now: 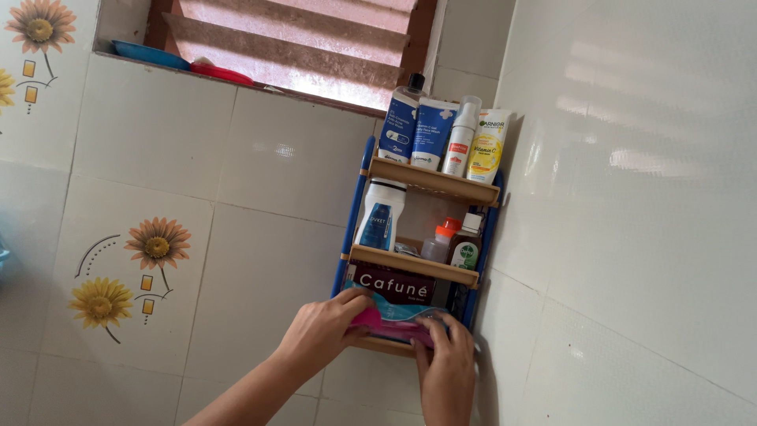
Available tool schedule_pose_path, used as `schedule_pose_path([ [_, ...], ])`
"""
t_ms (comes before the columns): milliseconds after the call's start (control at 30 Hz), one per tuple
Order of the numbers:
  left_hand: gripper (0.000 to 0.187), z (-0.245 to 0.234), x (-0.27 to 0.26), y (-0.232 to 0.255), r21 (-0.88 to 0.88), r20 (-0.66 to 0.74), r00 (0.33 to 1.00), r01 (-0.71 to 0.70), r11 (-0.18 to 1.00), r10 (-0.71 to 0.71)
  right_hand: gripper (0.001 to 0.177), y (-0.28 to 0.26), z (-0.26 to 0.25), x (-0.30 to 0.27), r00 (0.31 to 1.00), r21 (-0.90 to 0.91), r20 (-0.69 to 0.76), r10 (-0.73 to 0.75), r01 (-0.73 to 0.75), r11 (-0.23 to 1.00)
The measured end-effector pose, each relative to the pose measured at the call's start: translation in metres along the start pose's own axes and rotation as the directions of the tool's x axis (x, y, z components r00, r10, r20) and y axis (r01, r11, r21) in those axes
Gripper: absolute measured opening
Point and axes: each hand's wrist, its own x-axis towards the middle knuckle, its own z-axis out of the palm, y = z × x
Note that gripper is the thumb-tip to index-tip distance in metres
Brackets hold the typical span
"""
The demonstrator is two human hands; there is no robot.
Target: The person unpacks toiletries from a yellow plastic bag and places them on a wall-mounted bathroom shelf. Items handled include a Garnier Vitamin C tube, a Dove soap packet, a small sachet, and two razors. The person arranges the items on the shelf and adjusts the shelf's position.
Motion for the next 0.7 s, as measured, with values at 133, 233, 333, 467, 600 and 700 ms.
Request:
schedule_pose_path([
  [133, 0.036, 0.002, 0.008, 0.0, 0.016, 0.035, 0.999, 0.015, 1.0, -0.015, 0.031, -0.005, -0.009, 0.005, 0.99, -0.016, 0.095, 0.101, -0.099, 0.995],
  [233, 0.035, 0.0, 0.009, 0.003, 0.011, 0.049, 0.999, 0.014, 1.0, -0.014, 0.024, -0.002, -0.012, 0.01, 0.967, 0.025, 0.199, 0.16, -0.168, 0.985],
  [333, 0.033, -0.002, 0.009, 0.005, -0.015, 0.074, 0.995, 0.066, 0.998, -0.065, 0.02, 0.001, -0.013, 0.013, 0.954, 0.068, 0.252, 0.164, -0.187, 0.98],
  [467, 0.039, -0.003, 0.012, 0.003, -0.039, 0.104, 0.983, 0.155, 0.987, -0.151, 0.021, -0.007, -0.016, 0.015, 0.943, 0.06, 0.271, 0.191, -0.215, 0.975],
  [600, 0.042, -0.002, 0.02, 0.0, -0.029, 0.122, 0.976, 0.187, 0.982, -0.182, 0.019, -0.014, -0.021, 0.018, 0.946, -0.014, 0.273, 0.176, -0.179, 0.984],
  [700, 0.043, -0.001, 0.023, -0.003, 0.01, 0.201, 0.963, 0.184, 0.983, -0.183, 0.017, -0.017, -0.022, 0.022, 0.909, -0.092, 0.349, 0.227, -0.208, 0.974],
])
